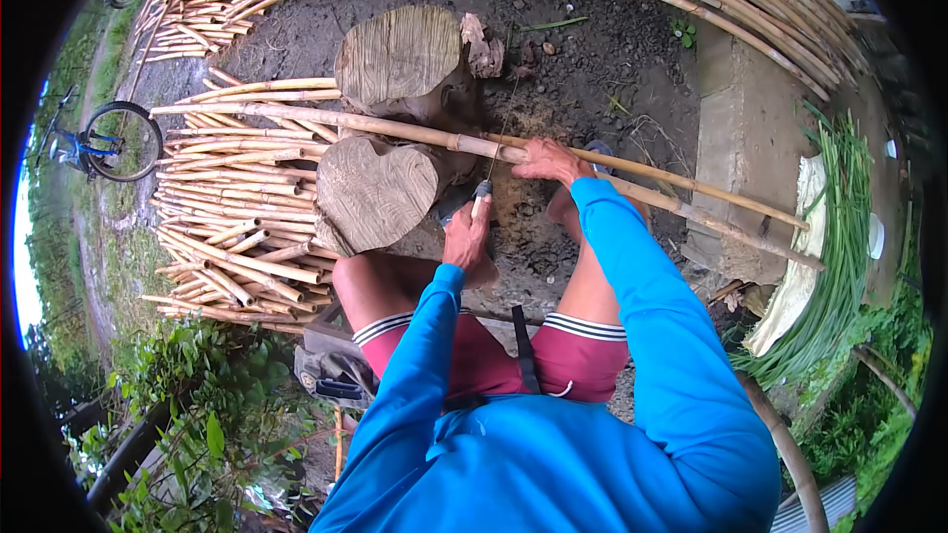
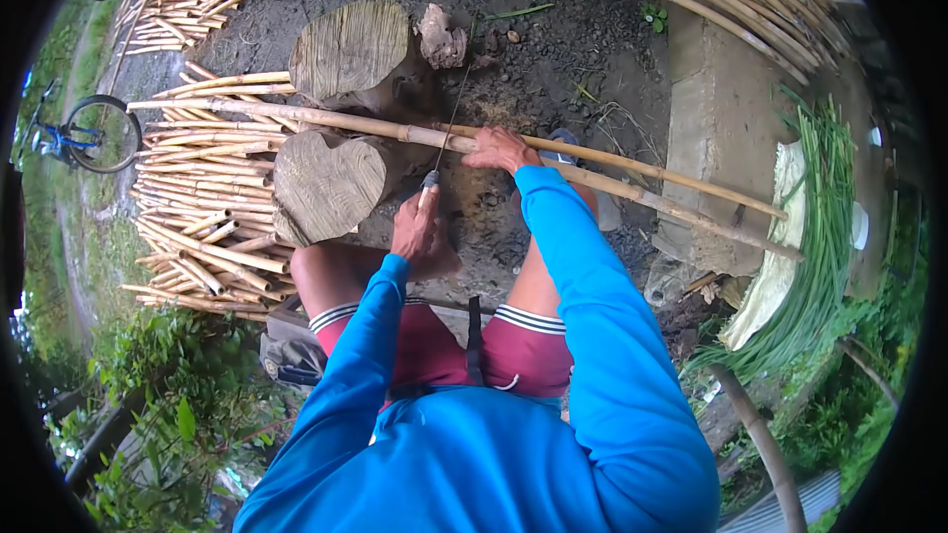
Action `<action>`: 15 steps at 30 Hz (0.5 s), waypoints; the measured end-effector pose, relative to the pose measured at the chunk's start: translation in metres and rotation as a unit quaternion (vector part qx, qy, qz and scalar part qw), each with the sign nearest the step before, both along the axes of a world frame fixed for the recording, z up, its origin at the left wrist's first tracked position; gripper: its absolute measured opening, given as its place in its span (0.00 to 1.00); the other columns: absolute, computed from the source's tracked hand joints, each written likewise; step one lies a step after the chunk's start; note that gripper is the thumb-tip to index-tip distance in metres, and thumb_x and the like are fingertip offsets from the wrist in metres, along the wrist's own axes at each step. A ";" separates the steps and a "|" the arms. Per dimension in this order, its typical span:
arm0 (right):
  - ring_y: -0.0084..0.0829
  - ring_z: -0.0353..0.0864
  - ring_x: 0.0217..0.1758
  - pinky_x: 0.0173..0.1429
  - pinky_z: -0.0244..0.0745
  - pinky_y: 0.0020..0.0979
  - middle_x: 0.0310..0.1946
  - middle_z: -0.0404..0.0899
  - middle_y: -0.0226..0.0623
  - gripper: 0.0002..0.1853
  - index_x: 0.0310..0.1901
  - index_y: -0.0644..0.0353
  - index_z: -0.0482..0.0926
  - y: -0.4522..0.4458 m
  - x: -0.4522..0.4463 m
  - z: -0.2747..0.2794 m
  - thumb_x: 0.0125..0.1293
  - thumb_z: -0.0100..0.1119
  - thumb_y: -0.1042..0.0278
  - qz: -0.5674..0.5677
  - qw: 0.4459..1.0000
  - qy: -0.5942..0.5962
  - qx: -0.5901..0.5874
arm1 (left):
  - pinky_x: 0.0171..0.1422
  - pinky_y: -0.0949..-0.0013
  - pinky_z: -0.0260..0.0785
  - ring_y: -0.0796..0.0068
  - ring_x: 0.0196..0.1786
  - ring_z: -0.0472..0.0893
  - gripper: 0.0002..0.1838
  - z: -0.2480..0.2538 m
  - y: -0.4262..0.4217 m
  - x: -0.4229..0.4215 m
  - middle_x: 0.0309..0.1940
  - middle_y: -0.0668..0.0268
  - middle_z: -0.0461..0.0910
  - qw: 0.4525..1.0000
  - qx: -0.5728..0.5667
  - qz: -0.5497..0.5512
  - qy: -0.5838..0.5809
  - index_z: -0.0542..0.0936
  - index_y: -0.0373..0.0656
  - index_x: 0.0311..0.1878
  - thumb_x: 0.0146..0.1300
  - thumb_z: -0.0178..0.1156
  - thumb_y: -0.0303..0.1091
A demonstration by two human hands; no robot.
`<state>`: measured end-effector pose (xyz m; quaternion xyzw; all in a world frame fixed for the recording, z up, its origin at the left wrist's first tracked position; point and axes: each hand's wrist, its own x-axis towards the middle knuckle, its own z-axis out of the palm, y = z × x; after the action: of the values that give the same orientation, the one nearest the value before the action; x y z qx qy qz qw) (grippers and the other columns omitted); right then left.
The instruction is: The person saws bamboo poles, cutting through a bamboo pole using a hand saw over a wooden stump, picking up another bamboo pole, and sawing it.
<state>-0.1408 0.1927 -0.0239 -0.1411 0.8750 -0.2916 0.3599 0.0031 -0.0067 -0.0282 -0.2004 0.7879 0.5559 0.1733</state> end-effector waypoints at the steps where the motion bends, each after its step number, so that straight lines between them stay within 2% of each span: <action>1: 0.53 0.82 0.48 0.55 0.76 0.44 0.43 0.83 0.54 0.27 0.45 0.60 0.83 -0.002 0.001 0.002 0.48 0.63 0.47 -0.007 0.998 0.010 0.066 | 0.18 0.73 0.54 0.83 0.15 0.65 0.25 -0.001 0.001 -0.001 0.16 0.73 0.66 1.000 -0.010 -0.001 -0.003 0.75 0.45 0.32 0.66 0.55 0.60; 5: 0.53 0.82 0.50 0.59 0.76 0.45 0.45 0.83 0.54 0.27 0.44 0.63 0.84 -0.006 0.003 0.015 0.46 0.62 0.50 -0.041 0.994 -0.027 0.098 | 0.18 0.72 0.57 0.82 0.16 0.67 0.24 0.000 0.004 0.000 0.16 0.72 0.68 1.000 -0.006 0.007 -0.014 0.75 0.44 0.34 0.65 0.56 0.59; 11: 0.54 0.81 0.52 0.59 0.75 0.45 0.46 0.82 0.56 0.26 0.45 0.62 0.84 -0.006 0.005 0.010 0.47 0.59 0.53 -0.051 0.993 0.012 0.104 | 0.24 0.66 0.67 0.75 0.19 0.74 0.23 -0.010 -0.001 0.000 0.20 0.63 0.76 0.994 -0.094 -0.057 0.001 0.77 0.39 0.35 0.62 0.59 0.55; 13: 0.55 0.80 0.53 0.59 0.75 0.45 0.46 0.81 0.58 0.25 0.46 0.61 0.84 -0.006 0.006 0.009 0.48 0.59 0.55 -0.055 0.992 0.010 0.116 | 0.31 0.59 0.71 0.64 0.25 0.80 0.25 0.002 -0.001 -0.001 0.23 0.55 0.80 0.992 -0.100 -0.061 -0.041 0.79 0.35 0.35 0.60 0.59 0.55; 14: 0.55 0.80 0.53 0.59 0.75 0.45 0.46 0.81 0.58 0.25 0.46 0.61 0.84 -0.007 0.007 0.010 0.48 0.59 0.55 -0.056 0.992 0.009 0.116 | 0.31 0.59 0.71 0.64 0.25 0.80 0.25 0.009 -0.002 0.002 0.23 0.55 0.80 0.992 -0.100 -0.062 -0.042 0.79 0.35 0.35 0.60 0.59 0.55; 15: 0.55 0.80 0.53 0.60 0.75 0.45 0.46 0.81 0.59 0.24 0.46 0.61 0.84 -0.007 0.008 0.009 0.48 0.59 0.56 -0.064 0.991 0.012 0.115 | 0.39 0.53 0.71 0.51 0.34 0.80 0.25 0.017 -0.003 0.011 0.29 0.47 0.80 0.989 -0.125 -0.059 -0.058 0.80 0.34 0.39 0.61 0.59 0.53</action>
<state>-0.1326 0.1861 -0.0154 -0.0461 0.9143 -0.2095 0.3435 0.0145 -0.0102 -0.0110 -0.2057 0.8504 0.4288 0.2250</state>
